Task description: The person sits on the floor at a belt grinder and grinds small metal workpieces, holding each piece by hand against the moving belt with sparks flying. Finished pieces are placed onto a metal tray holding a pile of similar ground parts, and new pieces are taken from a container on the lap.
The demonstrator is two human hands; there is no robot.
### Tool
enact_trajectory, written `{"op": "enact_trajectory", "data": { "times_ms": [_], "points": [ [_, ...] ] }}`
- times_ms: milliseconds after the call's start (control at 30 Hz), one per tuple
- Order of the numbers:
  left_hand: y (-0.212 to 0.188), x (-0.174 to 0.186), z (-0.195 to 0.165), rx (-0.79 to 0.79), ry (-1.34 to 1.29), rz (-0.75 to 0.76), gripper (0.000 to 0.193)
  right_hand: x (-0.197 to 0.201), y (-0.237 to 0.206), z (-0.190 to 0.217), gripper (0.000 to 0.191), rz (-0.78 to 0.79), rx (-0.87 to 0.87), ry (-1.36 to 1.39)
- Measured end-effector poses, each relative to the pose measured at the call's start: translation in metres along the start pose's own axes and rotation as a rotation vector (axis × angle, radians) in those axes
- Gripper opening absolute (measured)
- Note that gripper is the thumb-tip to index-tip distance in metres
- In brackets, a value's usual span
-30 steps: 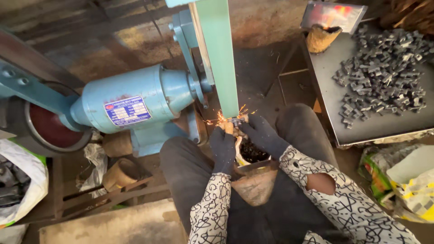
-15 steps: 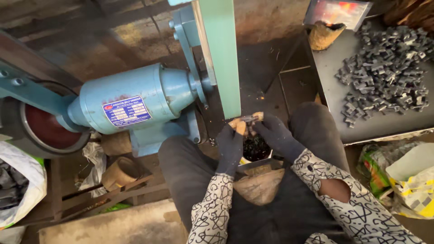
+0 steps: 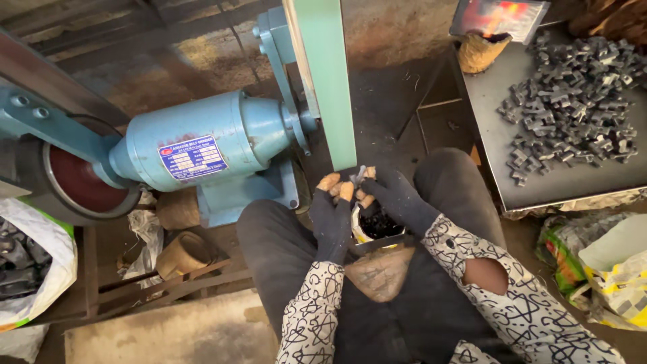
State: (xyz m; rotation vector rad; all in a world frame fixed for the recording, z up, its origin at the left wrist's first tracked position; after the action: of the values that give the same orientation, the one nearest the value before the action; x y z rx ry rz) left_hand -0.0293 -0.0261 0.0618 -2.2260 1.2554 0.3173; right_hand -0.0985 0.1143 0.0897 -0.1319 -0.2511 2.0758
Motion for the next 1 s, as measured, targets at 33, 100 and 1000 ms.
{"op": "enact_trajectory", "data": {
  "times_ms": [33, 100, 1000],
  "points": [
    [0.005, -0.002, 0.002, -0.026, 0.053, 0.016, 0.022, -0.001, 0.006, -0.004, 0.02, -0.018, 0.012, 0.017],
    [0.016, -0.007, 0.007, -0.076, 0.157, 0.049, 0.023, -0.003, 0.017, -0.014, 0.018, -0.068, 0.043, -0.018],
    [0.014, -0.012, 0.028, -0.074, 1.129, 0.442, 0.039, 0.167, 0.003, 0.019, 0.038, -0.814, 0.344, -1.173]
  ]
}}
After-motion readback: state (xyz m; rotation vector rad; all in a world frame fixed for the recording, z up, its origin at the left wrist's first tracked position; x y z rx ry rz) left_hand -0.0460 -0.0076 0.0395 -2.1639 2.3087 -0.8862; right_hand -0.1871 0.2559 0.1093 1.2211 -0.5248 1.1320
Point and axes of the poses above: each hand's wrist, its own y-axis towards the middle knuckle, its own x-axis out of the back of the hand, z = x × y, the point moved 1 cm from there along y, towards the middle knuckle, and after that the axes turned 2 degrees about -z, right-handed, at the moved point
